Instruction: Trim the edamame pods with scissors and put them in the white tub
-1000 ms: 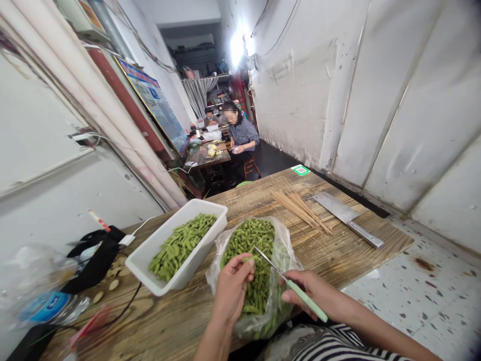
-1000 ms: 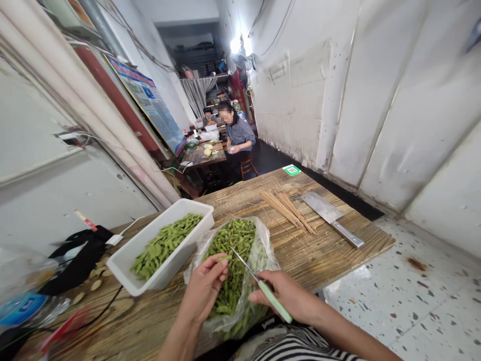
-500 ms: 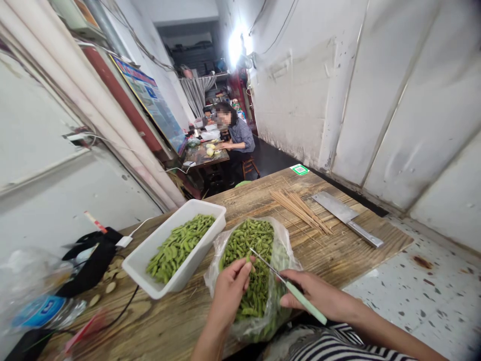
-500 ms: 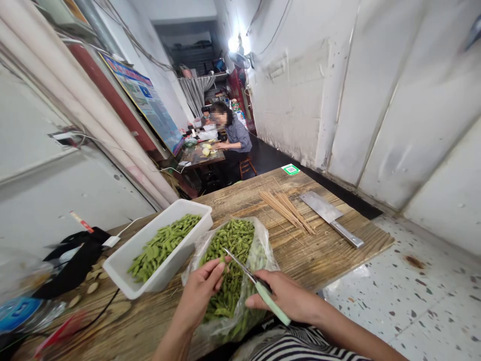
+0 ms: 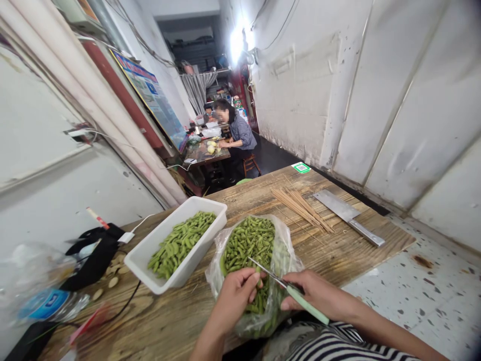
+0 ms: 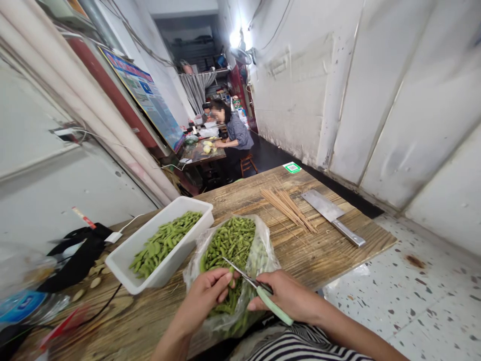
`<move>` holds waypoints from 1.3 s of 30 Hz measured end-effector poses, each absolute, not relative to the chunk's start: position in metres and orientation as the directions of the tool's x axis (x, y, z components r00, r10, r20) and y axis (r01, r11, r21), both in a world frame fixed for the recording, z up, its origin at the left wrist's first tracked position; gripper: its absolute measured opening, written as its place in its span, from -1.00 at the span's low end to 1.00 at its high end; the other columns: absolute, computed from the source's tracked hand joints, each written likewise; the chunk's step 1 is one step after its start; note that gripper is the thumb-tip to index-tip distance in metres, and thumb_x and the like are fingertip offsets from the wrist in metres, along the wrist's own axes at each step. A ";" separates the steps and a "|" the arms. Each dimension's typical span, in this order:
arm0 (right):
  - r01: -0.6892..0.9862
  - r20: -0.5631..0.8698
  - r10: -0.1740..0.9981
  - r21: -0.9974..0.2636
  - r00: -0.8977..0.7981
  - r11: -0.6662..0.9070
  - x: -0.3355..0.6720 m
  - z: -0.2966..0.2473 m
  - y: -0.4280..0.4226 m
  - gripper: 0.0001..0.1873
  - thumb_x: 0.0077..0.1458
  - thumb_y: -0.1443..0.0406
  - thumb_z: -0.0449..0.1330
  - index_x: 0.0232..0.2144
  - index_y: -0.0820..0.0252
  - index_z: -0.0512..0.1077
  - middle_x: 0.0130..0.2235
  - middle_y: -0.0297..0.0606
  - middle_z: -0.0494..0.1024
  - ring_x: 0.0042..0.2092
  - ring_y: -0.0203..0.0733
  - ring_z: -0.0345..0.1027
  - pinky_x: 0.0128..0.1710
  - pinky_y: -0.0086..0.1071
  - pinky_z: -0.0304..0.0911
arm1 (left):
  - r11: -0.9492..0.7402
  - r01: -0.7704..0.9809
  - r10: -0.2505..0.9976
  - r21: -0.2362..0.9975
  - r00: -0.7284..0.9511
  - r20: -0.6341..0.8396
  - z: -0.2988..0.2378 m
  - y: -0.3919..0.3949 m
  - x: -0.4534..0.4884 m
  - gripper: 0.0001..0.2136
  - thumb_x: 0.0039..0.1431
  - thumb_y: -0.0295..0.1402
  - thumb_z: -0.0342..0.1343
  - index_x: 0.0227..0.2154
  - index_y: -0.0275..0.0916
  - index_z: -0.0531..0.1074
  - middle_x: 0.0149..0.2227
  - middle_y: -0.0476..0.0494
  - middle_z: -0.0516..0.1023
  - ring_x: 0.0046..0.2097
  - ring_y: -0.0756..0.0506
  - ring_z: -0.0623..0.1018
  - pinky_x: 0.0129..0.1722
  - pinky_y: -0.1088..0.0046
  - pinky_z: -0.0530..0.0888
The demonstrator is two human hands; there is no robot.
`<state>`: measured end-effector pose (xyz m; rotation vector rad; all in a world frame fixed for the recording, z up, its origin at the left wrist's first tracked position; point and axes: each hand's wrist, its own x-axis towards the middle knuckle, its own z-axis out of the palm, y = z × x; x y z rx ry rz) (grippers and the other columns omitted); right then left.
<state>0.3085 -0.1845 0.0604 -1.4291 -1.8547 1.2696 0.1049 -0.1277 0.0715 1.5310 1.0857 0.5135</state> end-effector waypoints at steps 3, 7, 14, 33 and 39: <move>0.498 -0.164 0.924 -0.866 -0.346 0.033 0.308 0.058 -0.184 -0.57 -0.02 -0.03 0.22 -0.44 0.26 0.46 -0.52 -0.44 0.29 -0.44 -0.31 0.15 -0.49 -0.55 0.05 | 0.045 0.430 0.886 0.902 0.400 -0.235 0.071 -0.120 0.091 -0.64 0.03 -0.02 0.04 -0.55 -0.25 0.45 -0.72 0.05 0.22 -0.63 0.01 0.18 -0.60 0.50 0.10; 0.512 -0.190 0.927 -0.859 -0.323 0.002 0.312 0.055 -0.184 -0.61 -0.03 0.01 0.24 -0.41 0.24 0.45 -0.52 -0.45 0.29 -0.45 -0.32 0.16 -0.49 -0.54 0.04 | -0.101 0.711 0.986 0.696 -0.022 0.165 0.083 -0.085 0.046 -0.69 -0.01 -0.08 0.08 -0.40 -0.22 0.53 -0.43 -0.16 0.53 -0.38 -0.17 0.46 -0.34 0.37 0.35; 0.434 -0.115 0.963 -0.901 -0.245 0.002 0.314 0.051 -0.182 -0.57 0.03 -0.02 0.20 -0.28 0.24 0.45 -0.53 -0.41 0.34 -0.48 -0.29 0.18 -0.49 -0.50 0.11 | -0.264 0.924 0.856 0.277 0.092 0.509 0.091 -0.052 0.049 -0.66 0.14 -0.25 -0.02 -0.12 -0.32 0.47 -0.04 -0.39 0.47 -0.01 -0.32 0.42 -0.01 0.10 0.30; 0.420 -0.120 0.959 -0.908 -0.258 -0.001 0.315 0.056 -0.187 -0.52 0.09 -0.06 0.12 -0.23 0.24 0.42 -0.55 -0.41 0.34 -0.53 -0.33 0.18 -0.56 -0.51 0.07 | -0.202 0.588 0.943 0.783 0.332 -0.006 0.058 -0.063 0.094 -0.72 0.10 -0.23 0.02 -0.28 -0.27 0.55 -0.39 -0.15 0.60 -0.37 -0.10 0.52 -0.34 0.43 0.39; 0.442 -0.116 0.940 -0.896 -0.322 0.041 0.311 0.063 -0.187 -0.55 0.12 0.00 0.12 -0.19 0.29 0.41 -0.51 -0.39 0.35 -0.52 -0.35 0.17 -0.57 -0.53 0.05 | 0.216 0.158 0.936 0.963 0.247 -0.251 0.065 -0.089 0.093 -0.53 -0.11 -0.10 0.23 -0.20 -0.37 0.49 -0.64 0.05 0.39 -0.60 0.08 0.30 -0.60 0.59 0.19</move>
